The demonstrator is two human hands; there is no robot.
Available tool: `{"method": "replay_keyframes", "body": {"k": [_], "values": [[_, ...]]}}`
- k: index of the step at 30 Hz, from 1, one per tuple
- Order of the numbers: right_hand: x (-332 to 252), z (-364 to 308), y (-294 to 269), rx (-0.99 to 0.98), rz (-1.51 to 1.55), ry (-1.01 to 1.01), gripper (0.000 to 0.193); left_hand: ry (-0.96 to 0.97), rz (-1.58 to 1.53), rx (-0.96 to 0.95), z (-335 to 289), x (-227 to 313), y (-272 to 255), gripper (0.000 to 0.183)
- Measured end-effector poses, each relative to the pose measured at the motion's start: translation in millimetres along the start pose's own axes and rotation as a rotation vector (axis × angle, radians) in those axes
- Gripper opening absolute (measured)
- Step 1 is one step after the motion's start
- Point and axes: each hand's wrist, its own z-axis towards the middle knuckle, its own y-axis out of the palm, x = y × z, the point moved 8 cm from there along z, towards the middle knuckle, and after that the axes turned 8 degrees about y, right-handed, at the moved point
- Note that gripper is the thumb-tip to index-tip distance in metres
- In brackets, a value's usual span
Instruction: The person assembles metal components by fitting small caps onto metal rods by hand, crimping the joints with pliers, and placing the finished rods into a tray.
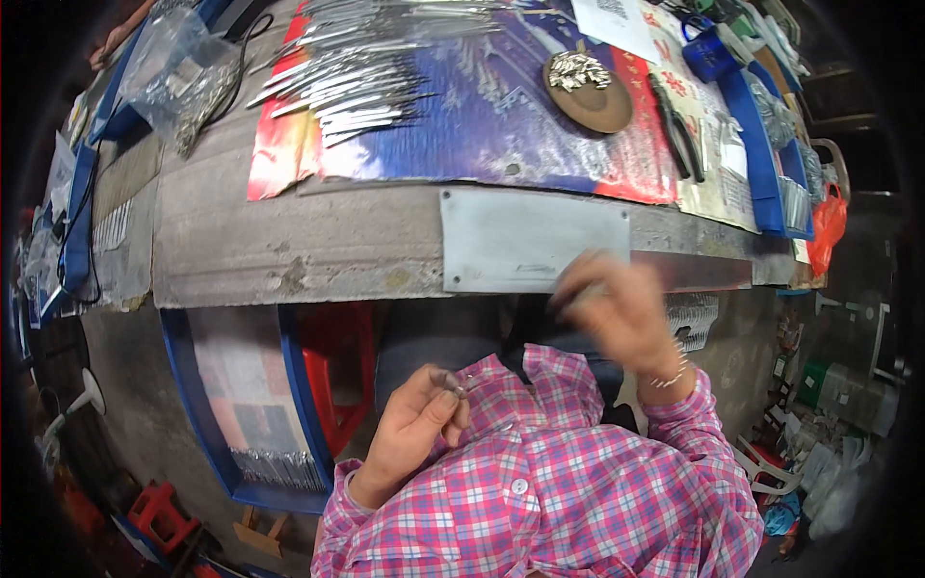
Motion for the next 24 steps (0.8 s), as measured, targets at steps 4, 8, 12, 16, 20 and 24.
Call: {"method": "replay_keyframes", "body": {"k": [4, 8, 12, 16, 20, 24], "values": [[40, 18, -135, 0.638, -0.44, 0.122, 0.036, 0.006, -0.116, -0.058, 12, 6, 14, 0.016], [111, 51, -177, 0.602, -0.961, 0.27, 0.045, -0.017, -0.113, -0.108, 21, 7, 31, 0.019], [114, 62, -175, 0.606, -1.161, 0.354, 0.035, -0.005, -0.066, -0.187, 28, 11, 47, 0.019], [118, 56, -190, 0.567, -0.674, 0.343, 0.034, 0.008, -0.059, -0.2, 36, 16, 59, 0.017], [108, 3, -164, 0.631, 0.718, 0.36, 0.037, 0.026, -0.047, -0.15, 44, 20, 59, 0.016], [73, -44, -76, 0.147, 1.123, 0.373, 0.044, 0.015, -0.137, -0.128, 56, 23, 62, 0.015]]}}
